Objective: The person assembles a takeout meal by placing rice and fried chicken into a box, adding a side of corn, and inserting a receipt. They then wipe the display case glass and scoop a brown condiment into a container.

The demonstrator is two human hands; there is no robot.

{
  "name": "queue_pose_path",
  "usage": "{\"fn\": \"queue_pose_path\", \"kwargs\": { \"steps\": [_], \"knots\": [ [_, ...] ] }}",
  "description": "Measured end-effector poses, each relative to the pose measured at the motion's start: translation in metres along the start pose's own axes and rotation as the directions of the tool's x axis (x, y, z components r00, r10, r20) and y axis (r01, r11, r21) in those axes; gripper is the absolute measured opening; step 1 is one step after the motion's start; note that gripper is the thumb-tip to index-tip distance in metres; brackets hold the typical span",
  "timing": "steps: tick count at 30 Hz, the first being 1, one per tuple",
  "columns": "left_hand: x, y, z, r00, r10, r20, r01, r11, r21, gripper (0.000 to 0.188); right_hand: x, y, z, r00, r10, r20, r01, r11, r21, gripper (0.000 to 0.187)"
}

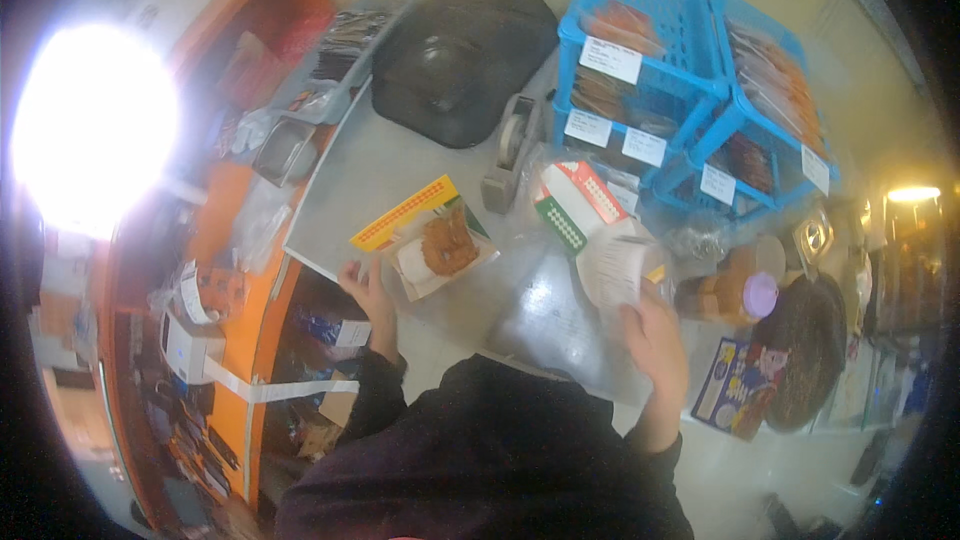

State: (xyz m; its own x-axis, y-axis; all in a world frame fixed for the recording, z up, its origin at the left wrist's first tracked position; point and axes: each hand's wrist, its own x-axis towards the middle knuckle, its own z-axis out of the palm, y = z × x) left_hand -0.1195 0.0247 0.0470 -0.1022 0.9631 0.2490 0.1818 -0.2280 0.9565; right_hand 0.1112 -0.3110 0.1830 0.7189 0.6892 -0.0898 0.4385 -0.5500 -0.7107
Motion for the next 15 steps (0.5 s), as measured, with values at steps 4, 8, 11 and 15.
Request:
{"fn": "queue_pose_path", "kwargs": {
  "steps": [4,8,11,15],
  "knots": [
    [-0.068,0.015,-0.007,0.808,0.419,0.415,-0.444,0.895,-0.038,0.048,0.017,0.005,0.033,0.937,0.194,0.292,-0.132,0.967,-0.218,0.040],
    [-0.105,0.053,0.017,0.252,0.217,0.943,-0.047,0.976,-0.212,0.061,0.022,0.016,0.049,0.891,0.143,0.430,-0.347,0.825,0.447,0.034],
    [-0.123,0.081,0.045,0.133,0.056,0.990,0.656,0.744,-0.130,0.061,0.018,0.018,0.055,0.911,0.100,0.401,-0.355,0.687,0.634,0.030],
    [-0.127,0.102,0.065,0.022,0.089,0.996,0.619,0.781,-0.084,0.069,0.015,0.019,0.062,0.941,0.108,0.321,-0.309,0.659,0.686,0.031]
  ]
}}
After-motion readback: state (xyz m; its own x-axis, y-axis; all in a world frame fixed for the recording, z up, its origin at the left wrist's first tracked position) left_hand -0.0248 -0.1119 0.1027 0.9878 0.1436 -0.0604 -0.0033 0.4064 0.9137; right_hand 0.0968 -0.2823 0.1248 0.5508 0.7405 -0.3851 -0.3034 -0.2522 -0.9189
